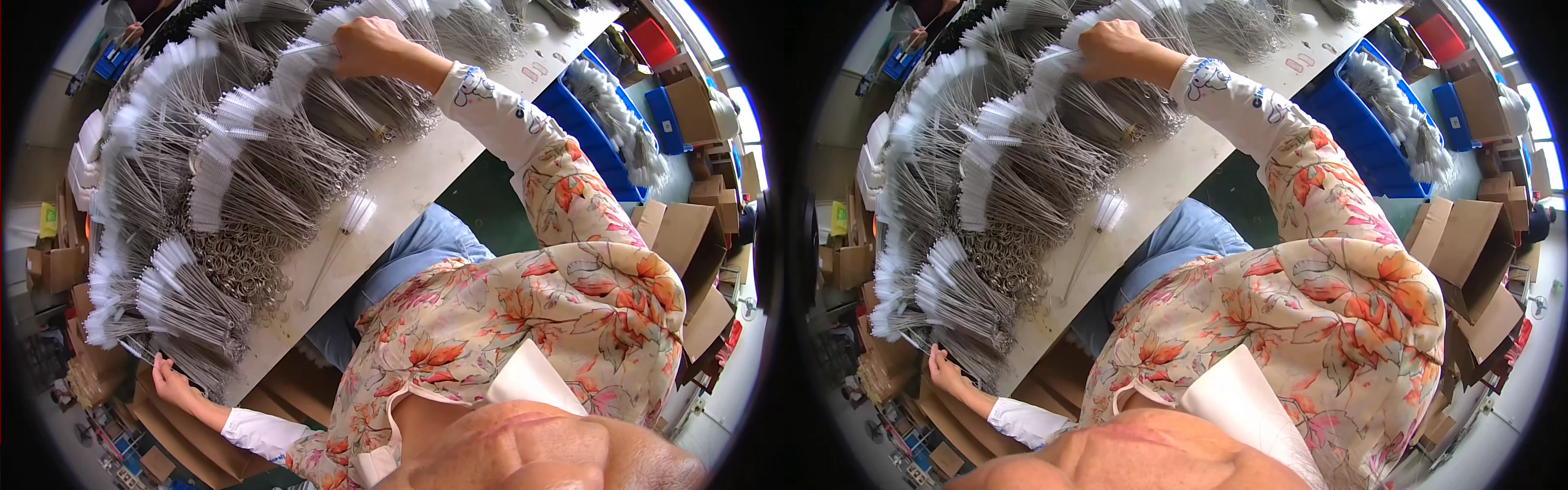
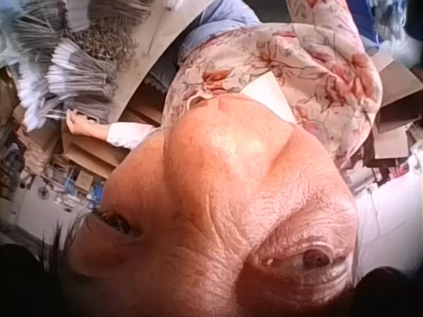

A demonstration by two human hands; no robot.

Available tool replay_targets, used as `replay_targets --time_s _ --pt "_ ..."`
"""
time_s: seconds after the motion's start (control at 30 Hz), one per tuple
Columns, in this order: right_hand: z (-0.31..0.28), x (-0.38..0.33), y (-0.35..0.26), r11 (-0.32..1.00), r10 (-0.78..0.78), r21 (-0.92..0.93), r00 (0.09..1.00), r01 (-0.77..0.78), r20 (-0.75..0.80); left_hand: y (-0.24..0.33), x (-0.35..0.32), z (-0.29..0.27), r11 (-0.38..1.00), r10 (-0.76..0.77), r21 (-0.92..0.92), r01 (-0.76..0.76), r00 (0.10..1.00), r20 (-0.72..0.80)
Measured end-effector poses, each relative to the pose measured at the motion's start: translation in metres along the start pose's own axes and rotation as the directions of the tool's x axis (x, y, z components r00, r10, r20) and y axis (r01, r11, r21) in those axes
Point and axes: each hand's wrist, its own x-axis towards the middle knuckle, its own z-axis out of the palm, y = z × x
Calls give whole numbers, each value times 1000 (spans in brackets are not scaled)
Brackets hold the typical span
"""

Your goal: Assembling small white cleaning brushes with metal rings at a workbench.

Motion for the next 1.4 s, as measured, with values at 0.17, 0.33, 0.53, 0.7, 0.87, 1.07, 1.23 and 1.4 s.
replay_targets --time_s 0.17,0.33,0.53,0.7,0.87,1.07,1.23,1.4 --pt "9 12 18 962 -96 254 995 100 -27 25 -23 10 978 79 -194 -78 997 0" --pt "-51 10 45 674 196 711 879 201 -434 46 -39 29 910 40 -411 -42 999 -12" --pt "-96 -35 168 499 292 815 828 294 -478 50 -68 15 938 -21 -346 27 1000 19" --pt "-31 -64 250 933 330 -27 880 -360 -341 27 -83 26 890 -81 -438 126 989 120" --pt "-14 -58 274 980 127 -107 947 -165 -295 19 -90 34 850 -76 -502 160 980 182" --pt "-33 -49 274 947 260 284 880 -152 -398 6 -100 39 773 -93 -600 204 973 211" --pt "-100 -6 172 816 161 540 815 208 -556 36 -120 59 696 24 -688 205 951 308" --pt "-63 -35 -10 -103 -201 985 967 138 -157 138 -205 136 838 359 -537 -97 840 407"
